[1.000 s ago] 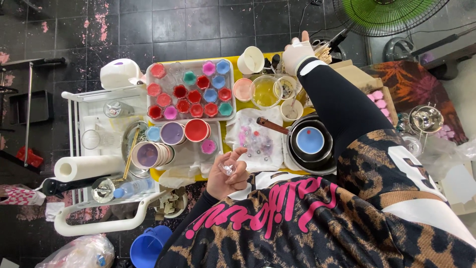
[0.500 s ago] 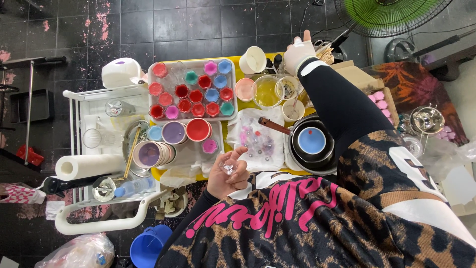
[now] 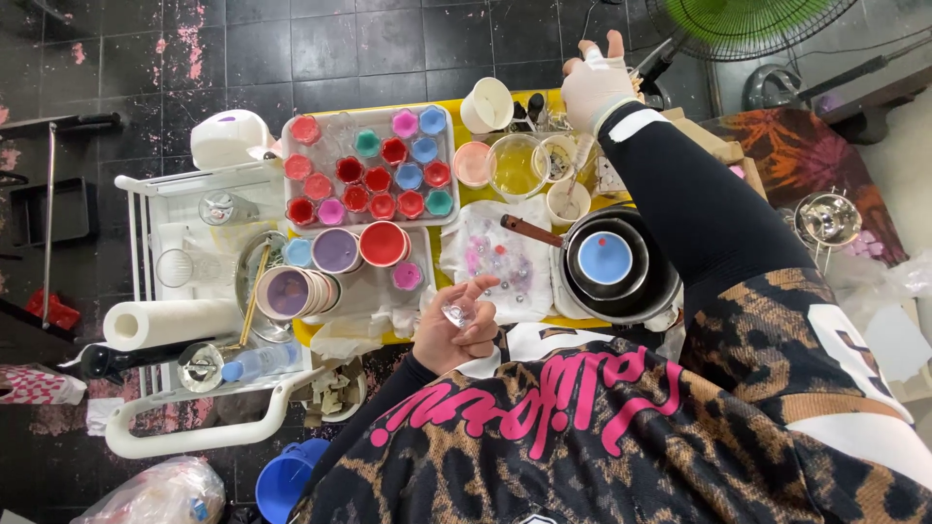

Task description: Preparing and assembling small scented wax melt decorations.

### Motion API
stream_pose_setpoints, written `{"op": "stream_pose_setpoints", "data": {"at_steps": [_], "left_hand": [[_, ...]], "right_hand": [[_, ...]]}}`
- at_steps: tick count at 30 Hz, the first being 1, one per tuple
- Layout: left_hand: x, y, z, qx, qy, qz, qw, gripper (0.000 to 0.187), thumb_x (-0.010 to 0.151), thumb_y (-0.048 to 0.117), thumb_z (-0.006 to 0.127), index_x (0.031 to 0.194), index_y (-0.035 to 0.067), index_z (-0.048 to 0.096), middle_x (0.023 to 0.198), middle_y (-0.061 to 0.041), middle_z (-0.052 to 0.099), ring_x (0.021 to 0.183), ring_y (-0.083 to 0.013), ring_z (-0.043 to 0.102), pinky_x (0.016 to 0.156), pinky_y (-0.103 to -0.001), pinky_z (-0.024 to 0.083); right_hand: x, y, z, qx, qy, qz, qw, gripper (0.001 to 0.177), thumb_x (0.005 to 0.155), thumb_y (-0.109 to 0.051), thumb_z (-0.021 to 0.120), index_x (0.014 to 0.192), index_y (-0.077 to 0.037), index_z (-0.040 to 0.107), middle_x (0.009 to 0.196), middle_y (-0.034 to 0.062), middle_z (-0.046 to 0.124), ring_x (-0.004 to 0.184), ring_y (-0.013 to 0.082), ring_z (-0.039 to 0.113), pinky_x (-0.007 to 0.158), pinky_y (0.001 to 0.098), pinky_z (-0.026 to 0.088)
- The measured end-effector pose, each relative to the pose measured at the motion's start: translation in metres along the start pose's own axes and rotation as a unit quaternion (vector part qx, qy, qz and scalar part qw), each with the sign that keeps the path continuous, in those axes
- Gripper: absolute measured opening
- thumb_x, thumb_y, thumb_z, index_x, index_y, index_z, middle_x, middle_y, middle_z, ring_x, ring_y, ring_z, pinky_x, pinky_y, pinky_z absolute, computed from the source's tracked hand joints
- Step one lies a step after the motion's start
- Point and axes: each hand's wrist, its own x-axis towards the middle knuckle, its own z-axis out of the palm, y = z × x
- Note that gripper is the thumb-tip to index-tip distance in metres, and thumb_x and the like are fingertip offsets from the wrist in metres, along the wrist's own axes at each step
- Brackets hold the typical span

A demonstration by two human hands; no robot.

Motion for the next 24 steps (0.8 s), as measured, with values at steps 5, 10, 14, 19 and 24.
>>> {"op": "stream_pose_setpoints", "data": {"at_steps": [5,10,14,19,24], "left_hand": [[-0.004,0.000,0.000,0.006,-0.003,-0.013,1.000,0.041,0.109,0.039,0.042,0.138,0.012,0.052,0.072,-0.003,0.052,0.051,-0.0071,0.033,0.049,-0.024,0.028],[-0.009,0.001,0.001,0.012,-0.015,-0.015,1.000,0.041,0.110,0.039,0.041,0.139,0.012,0.053,0.072,-0.002,0.051,0.051,-0.0064,0.033,0.049,-0.024,0.028],[-0.016,0.001,-0.003,0.010,-0.010,-0.018,1.000,0.041,0.111,0.038,0.041,0.140,0.013,0.053,0.071,-0.003,0.052,0.051,-0.0062,0.033,0.049,-0.023,0.028],[-0.025,0.007,-0.001,0.005,0.007,-0.019,1.000,0.040,0.110,0.037,0.041,0.140,0.013,0.053,0.071,-0.003,0.053,0.050,-0.0057,0.033,0.048,-0.023,0.028],[-0.030,0.016,0.004,0.014,0.029,-0.028,0.999,0.041,0.108,0.038,0.042,0.138,0.012,0.051,0.070,-0.002,0.052,0.049,-0.0059,0.033,0.048,-0.023,0.027]], "right_hand": [[-0.018,0.007,0.005,0.003,0.075,-0.006,0.997,0.019,0.084,-0.024,0.077,0.099,-0.015,0.083,0.139,0.0044,0.066,0.152,0.0329,0.037,0.121,0.0646,0.002],[-0.024,0.009,0.005,0.002,0.114,0.007,0.993,0.011,0.084,-0.024,0.079,0.090,-0.016,0.083,0.142,0.0057,0.066,0.154,0.0334,0.036,0.120,0.0651,0.003],[-0.023,0.003,0.007,-0.003,0.118,0.025,0.993,0.013,0.082,-0.027,0.079,0.090,-0.018,0.084,0.139,0.0064,0.067,0.152,0.0336,0.036,0.118,0.0660,0.003],[-0.035,0.002,-0.015,0.006,0.152,0.013,0.988,0.011,0.087,-0.027,0.078,0.084,-0.018,0.083,0.137,0.0046,0.067,0.156,0.0330,0.035,0.119,0.0646,0.005],[-0.049,0.011,-0.050,0.052,0.214,0.015,0.975,0.009,0.093,-0.022,0.074,0.089,-0.019,0.081,0.136,0.0028,0.067,0.137,0.0250,0.050,0.110,0.0613,0.024]]}}
